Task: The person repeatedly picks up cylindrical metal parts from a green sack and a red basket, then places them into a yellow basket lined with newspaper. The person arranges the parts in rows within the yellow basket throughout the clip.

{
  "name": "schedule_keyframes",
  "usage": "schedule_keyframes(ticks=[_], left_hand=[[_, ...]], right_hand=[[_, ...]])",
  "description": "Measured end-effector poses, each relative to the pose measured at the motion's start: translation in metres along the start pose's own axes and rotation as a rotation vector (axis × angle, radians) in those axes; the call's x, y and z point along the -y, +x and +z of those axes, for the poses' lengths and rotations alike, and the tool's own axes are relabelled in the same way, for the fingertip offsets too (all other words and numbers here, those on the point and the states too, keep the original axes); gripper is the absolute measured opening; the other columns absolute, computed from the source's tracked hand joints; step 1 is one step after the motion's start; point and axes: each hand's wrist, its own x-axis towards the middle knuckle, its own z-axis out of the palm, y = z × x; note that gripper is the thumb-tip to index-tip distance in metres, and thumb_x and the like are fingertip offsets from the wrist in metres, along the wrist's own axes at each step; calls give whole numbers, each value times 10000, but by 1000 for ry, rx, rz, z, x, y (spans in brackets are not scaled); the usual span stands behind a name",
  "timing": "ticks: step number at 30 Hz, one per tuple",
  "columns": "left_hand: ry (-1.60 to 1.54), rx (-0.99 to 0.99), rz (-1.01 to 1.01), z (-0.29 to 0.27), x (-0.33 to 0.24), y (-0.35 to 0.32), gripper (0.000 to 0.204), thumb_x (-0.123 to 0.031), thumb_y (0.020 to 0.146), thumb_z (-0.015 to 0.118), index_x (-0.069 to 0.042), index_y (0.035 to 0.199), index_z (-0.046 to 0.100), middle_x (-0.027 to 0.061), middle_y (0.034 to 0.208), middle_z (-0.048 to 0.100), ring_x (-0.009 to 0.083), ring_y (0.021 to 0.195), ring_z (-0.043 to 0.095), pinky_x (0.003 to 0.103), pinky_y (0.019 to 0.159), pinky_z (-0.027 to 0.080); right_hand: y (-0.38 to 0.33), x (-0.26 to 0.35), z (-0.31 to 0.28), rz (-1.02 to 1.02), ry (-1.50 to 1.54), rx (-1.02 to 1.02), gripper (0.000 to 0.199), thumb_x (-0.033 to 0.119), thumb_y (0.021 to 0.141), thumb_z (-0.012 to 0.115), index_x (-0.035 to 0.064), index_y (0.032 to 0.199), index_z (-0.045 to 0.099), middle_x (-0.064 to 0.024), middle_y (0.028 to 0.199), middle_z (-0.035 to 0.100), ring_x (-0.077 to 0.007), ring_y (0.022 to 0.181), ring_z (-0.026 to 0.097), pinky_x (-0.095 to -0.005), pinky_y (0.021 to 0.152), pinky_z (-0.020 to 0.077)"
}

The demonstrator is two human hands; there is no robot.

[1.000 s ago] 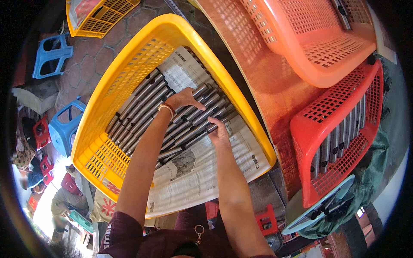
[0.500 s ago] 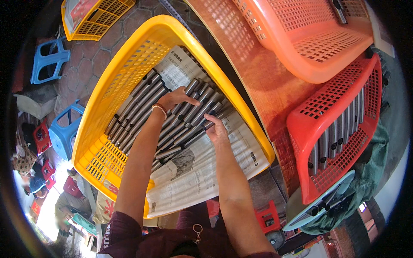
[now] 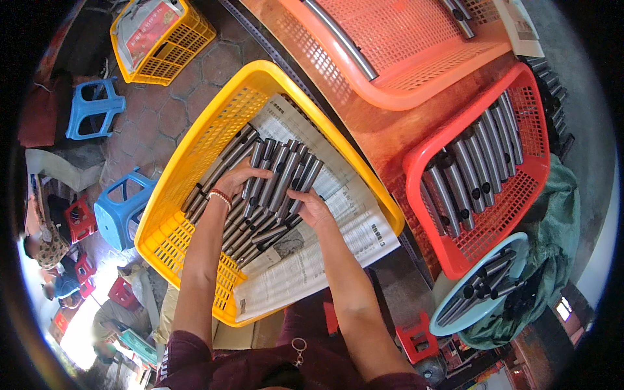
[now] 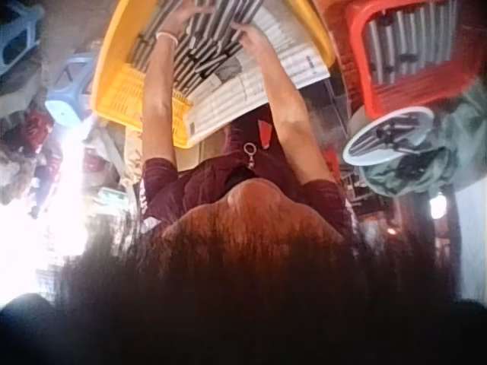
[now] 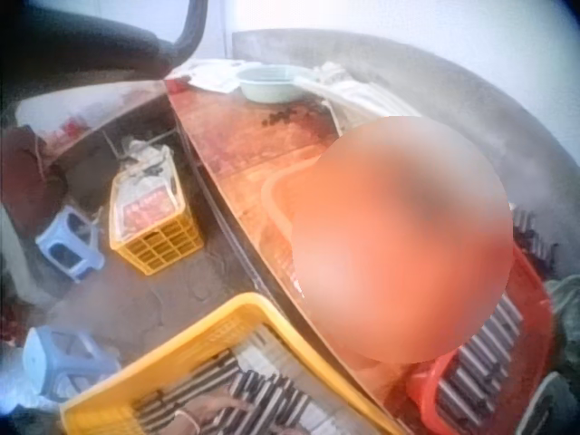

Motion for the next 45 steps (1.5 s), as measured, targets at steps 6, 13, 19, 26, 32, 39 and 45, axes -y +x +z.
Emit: schedule_keyframes(ticks=[6, 13, 19, 26, 32, 39, 45], left_hand=[[-94, 8, 44, -3, 2, -29, 663, -130, 649, 749, -47, 1223, 429, 71, 1097, 561, 176, 1016, 530, 308, 899, 421], [-138, -90, 37, 16, 4, -57, 664, -95, 669, 729, -6, 1241, 404, 96, 1120, 555, 190, 1018, 538, 302, 904, 424], [-296, -102, 140, 28, 22, -94, 668, -22, 662, 680, 3, 1264, 393, 116, 1177, 527, 225, 1059, 525, 325, 914, 428], [-281, -122, 266, 87, -6, -173, 558, -132, 696, 686, 37, 1180, 468, 144, 1074, 590, 275, 949, 599, 388, 850, 502], [-198, -23, 262, 199, -95, -202, 682, -141, 634, 743, -10, 1219, 418, 117, 1081, 558, 250, 951, 585, 364, 827, 506], [-9, 163, 337, 344, -226, -147, 644, -195, 628, 758, 25, 1160, 470, 118, 1018, 607, 236, 890, 616, 338, 809, 519], [260, 289, 374, 455, -344, -62, 453, -214, 708, 728, 29, 1042, 542, 90, 917, 622, 174, 795, 621, 296, 708, 535]], right_hand=[[-15, -4, 23, 35, -3, 15, 485, 6, 696, 692, 61, 1140, 503, -54, 1068, 580, -201, 985, 559, -360, 879, 444], [-38, -3, 29, 75, -53, 55, 566, 31, 681, 707, 37, 1189, 456, -90, 1096, 572, -215, 979, 580, -371, 850, 492], [-80, 6, 49, -15, -101, 258, 640, -11, 704, 675, -4, 1264, 366, -135, 1147, 528, -235, 1066, 516, -379, 900, 446], [-197, 52, 101, -128, -208, 346, 696, 45, 672, 706, 42, 1282, 371, -73, 1194, 502, -187, 1105, 472, -313, 966, 355], [-297, 126, 111, -246, -171, 326, 650, 17, 689, 690, 46, 1268, 395, -61, 1163, 525, -176, 1077, 494, -312, 983, 334], [-371, 261, 82, -538, -151, 284, 502, 15, 697, 672, 25, 1165, 493, -64, 1063, 579, -174, 968, 561, -313, 892, 437], [-392, 386, 37, -671, 11, 246, 343, 58, 723, 650, 3, 1049, 560, -89, 926, 627, -214, 794, 624, -361, 736, 526]])
